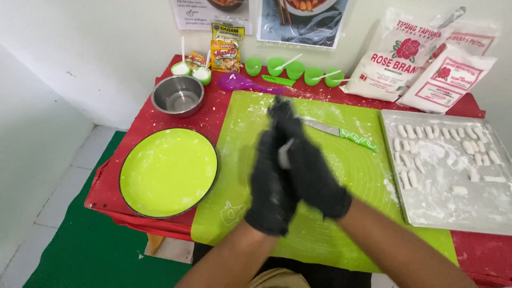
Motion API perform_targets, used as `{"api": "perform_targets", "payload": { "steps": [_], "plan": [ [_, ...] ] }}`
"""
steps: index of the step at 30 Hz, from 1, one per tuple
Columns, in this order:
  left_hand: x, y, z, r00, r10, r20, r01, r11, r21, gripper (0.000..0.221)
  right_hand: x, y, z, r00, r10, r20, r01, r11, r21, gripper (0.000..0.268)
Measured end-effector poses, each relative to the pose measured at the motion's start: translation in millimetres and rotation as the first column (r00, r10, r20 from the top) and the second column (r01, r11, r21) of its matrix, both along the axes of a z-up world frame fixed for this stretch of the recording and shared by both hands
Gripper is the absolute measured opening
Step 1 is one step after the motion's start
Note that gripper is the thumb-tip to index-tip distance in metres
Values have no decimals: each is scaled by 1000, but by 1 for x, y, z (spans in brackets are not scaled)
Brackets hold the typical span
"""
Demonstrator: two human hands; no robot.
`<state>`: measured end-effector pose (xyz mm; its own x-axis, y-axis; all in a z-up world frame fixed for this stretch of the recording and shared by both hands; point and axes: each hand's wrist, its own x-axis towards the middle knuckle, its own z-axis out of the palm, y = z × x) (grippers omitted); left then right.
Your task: Shaping small pieces of white dough into thin cylinders and placing them on a tray.
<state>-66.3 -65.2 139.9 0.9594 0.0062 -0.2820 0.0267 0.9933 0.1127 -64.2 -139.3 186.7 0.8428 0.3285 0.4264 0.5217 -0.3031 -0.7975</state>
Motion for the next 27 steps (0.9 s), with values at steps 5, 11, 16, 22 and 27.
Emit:
{"api": "perform_targets", "payload": {
  "steps": [5,11,16,22,27],
  "plan": [
    [21,41,-35,976,168,141,-155,983,-102,43,-25,7,-43,988,147,-39,-149,986,-80,44],
    [19,14,-23,991,136,10,-133,979,-153,40,29,-7,-62,975,-7,-223,73,954,290,30],
    [4,10,-3,995,99,10,-97,990,-102,40,12,9,-12,963,229,144,-211,969,-131,50],
    [10,37,-5,979,200,38,-201,978,49,47,-7,17,-7,953,294,71,-290,955,-61,56],
    [2,94,-11,885,340,319,-403,901,157,53,-2,23,-10,870,478,121,-450,871,-199,44]
  ]
}}
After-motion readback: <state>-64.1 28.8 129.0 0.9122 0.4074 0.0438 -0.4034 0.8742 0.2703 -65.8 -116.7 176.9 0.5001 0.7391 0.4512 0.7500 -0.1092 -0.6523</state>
